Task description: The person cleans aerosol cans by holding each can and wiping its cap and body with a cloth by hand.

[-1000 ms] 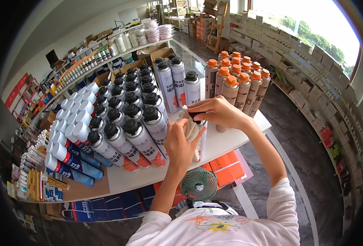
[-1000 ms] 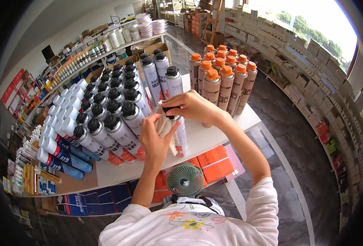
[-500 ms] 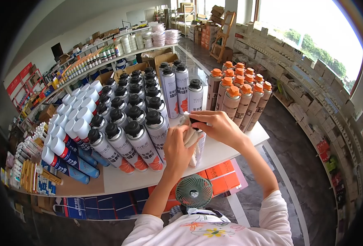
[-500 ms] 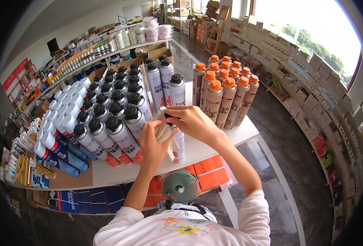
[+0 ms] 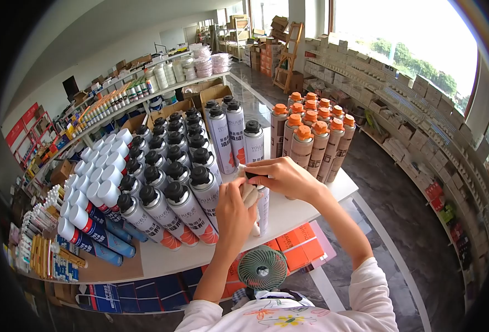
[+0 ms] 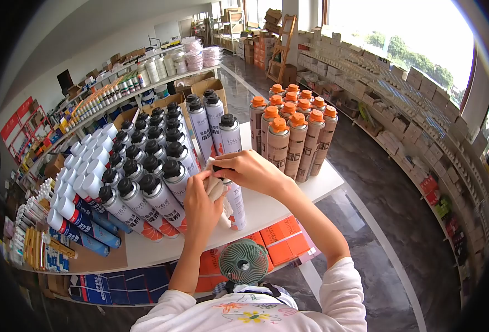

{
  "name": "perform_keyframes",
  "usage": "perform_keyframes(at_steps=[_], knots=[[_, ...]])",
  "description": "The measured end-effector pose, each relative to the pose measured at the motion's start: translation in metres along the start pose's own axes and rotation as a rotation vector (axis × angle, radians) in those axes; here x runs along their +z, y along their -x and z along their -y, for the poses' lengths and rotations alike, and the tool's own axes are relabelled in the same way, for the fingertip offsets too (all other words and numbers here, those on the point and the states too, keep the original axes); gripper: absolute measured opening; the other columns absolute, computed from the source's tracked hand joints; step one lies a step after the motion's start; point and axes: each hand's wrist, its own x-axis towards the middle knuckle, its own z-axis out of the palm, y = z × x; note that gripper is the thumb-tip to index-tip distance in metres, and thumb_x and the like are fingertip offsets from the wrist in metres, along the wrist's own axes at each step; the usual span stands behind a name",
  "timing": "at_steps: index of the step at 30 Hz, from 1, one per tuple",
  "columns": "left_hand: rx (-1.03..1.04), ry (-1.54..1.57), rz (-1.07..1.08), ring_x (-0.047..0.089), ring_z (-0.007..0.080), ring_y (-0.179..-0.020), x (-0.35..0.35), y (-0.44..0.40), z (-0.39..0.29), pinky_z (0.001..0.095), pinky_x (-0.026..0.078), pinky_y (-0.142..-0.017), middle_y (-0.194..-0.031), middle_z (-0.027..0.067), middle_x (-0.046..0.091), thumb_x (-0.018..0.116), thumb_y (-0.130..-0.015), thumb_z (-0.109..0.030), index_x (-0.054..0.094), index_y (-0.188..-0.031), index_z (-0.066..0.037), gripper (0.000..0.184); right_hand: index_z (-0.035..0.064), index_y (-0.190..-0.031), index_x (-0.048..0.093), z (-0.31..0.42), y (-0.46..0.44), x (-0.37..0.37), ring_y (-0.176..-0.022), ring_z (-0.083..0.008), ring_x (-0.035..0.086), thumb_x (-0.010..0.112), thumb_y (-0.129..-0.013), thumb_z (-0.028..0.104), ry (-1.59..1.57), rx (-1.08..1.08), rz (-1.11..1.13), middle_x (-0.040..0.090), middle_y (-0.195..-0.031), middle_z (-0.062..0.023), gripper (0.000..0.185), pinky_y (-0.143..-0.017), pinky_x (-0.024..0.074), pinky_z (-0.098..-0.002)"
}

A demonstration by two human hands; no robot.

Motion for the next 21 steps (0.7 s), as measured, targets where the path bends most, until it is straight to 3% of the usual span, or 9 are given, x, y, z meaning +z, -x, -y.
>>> perform_keyframes(at_steps=[5,14,21], knots=[[-0.062,-0.022,-0.049,0.063,0.0379,-0.090,0.005,0.005,-0.002,0.0458,0.051,-0.076,-0.097,0.0170,0.060,0.085,-0.077,-0.015,0.054,-0.110,-0.002,0.047,-0.0022,-0.114,0.071,-0.004,0.004,0.006,-0.094,-0.0388,0.070,0.070,-0.091,0.017,-0.030,0.046,-0.037,0.071,-0.113,-0.0200,0.030,-0.084,0.0583,-0.0385],[-0.024,0.009,0.066,0.064,0.0396,-0.105,-0.010,-0.011,-0.006,0.0463,0.053,-0.087,-0.115,0.0190,0.064,0.083,-0.080,-0.016,0.049,-0.126,-0.002,0.059,-0.0026,-0.112,0.069,-0.008,0.007,0.010,-0.092,-0.0368,0.071,0.065,-0.094,0.018,0.151,-0.087,-0.030,0.070,-0.116,-0.0188,0.028,-0.082,0.0595,-0.0412],[-0.120,-0.005,-0.013,0.065,0.0376,-0.100,0.004,0.001,0.000,0.0457,0.053,-0.084,-0.110,0.0172,0.064,0.084,-0.080,-0.017,0.052,-0.120,-0.002,0.054,-0.0026,-0.111,0.068,-0.003,0.007,0.012,-0.089,-0.0380,0.070,0.065,-0.093,0.018,0.128,-0.043,-0.057,0.070,-0.114,-0.0179,0.027,-0.079,0.0590,-0.0422]])
